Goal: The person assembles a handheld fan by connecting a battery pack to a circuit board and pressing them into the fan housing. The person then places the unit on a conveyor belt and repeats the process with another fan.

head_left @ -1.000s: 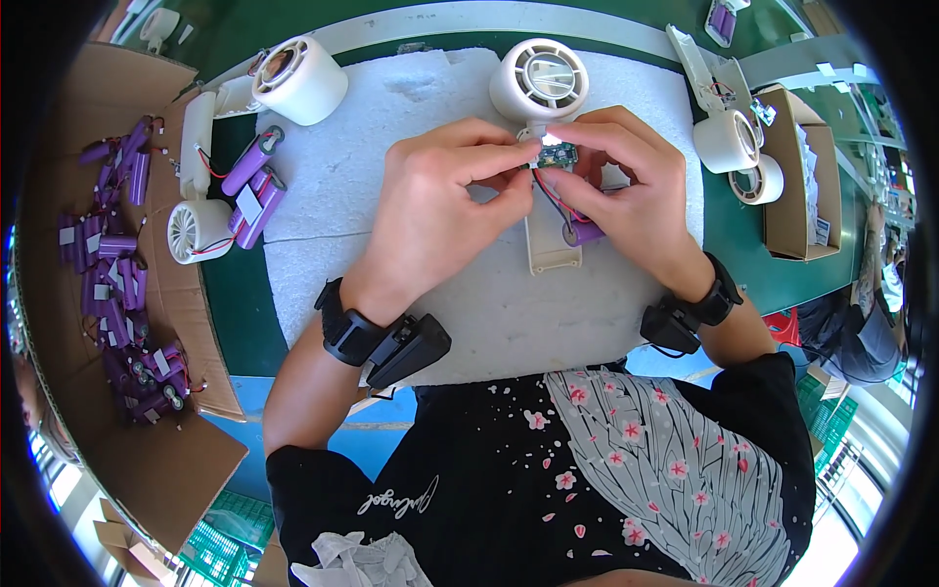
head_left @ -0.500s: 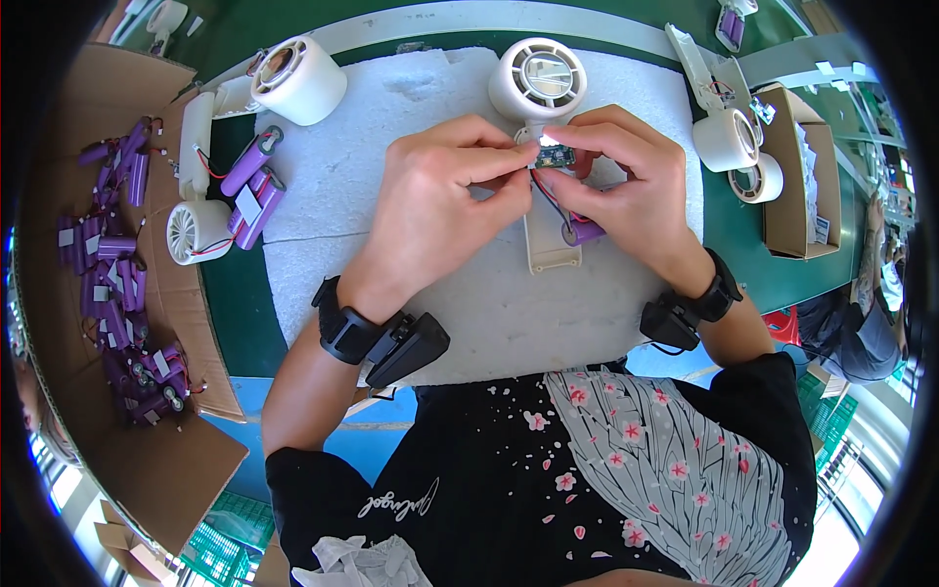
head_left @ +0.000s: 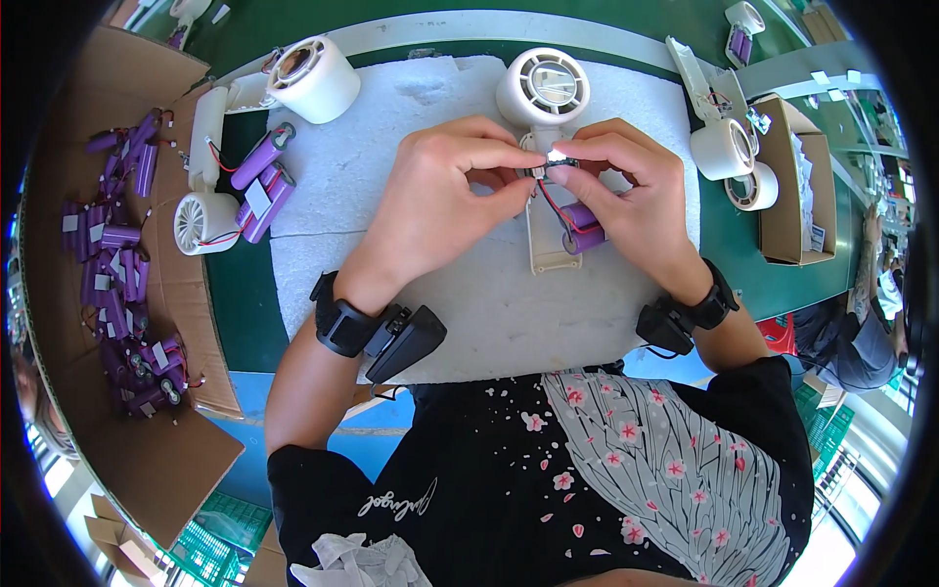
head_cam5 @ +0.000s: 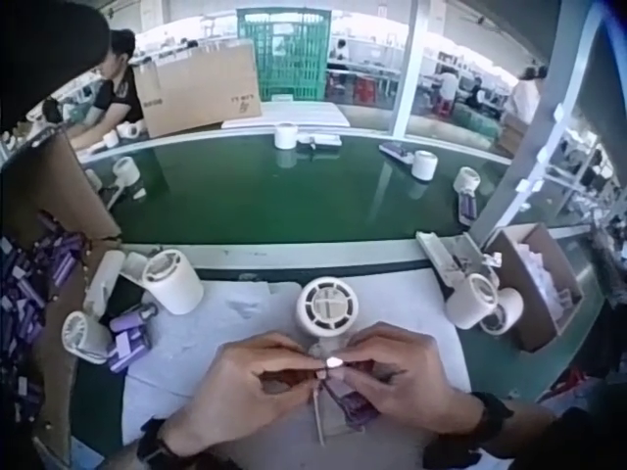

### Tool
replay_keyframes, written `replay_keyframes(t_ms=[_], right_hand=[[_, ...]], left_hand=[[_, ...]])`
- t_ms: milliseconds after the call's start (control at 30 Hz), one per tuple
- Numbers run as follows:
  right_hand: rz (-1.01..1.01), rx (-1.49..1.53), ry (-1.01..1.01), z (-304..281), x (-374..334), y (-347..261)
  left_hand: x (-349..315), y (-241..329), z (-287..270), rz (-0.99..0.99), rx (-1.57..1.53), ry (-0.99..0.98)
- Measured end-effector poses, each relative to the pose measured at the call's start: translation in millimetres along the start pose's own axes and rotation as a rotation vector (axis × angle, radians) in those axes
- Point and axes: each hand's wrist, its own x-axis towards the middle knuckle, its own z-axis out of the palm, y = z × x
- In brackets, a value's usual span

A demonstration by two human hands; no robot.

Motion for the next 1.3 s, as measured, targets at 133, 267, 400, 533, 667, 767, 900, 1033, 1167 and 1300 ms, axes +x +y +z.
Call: replay_keyframes(t_ms=[133,267,400,533,667,767,900,1033,1167,1300], right_hand=[[-0.004,-0.018,-0.016,0,1,-1],[-0.009,-0.032,-0.019,1,1,-2],[-0.06,-0.068,0.009,1,3,-1],[-0.074,-0.091,0.016,1,5,-2],[-0.061,-0.102,0.019,0,8,-2],[-0.052,-0.098,0.016,0,8,-1],[-0.045,-0.09,0.001,1,7,-1],[-0.058,-0.099,-0.014,2,8,-2],[-0.031,-0.095,-0.02,0,7,-2],[0.091,-0.063,-0.05,-4,8,3]], left_hand=[[2,-1,-2,-0.125,-0.151,-0.053],[3,1,-4,-0.248,-0.232,-0.118],[3,2,-3,-0.29,-0.193,-0.158],[4,4,-3,-0.271,-0.158,-0.167],[5,6,-4,-0.31,-0.132,-0.206],[6,4,-3,-0.278,-0.122,-0.188],[5,2,-2,-0.26,-0.136,-0.182],[4,-1,0,-0.277,-0.095,-0.148],[2,-3,7,-0.133,-0.105,0.016],[6,-2,5,-0.038,0.077,-0.01]])
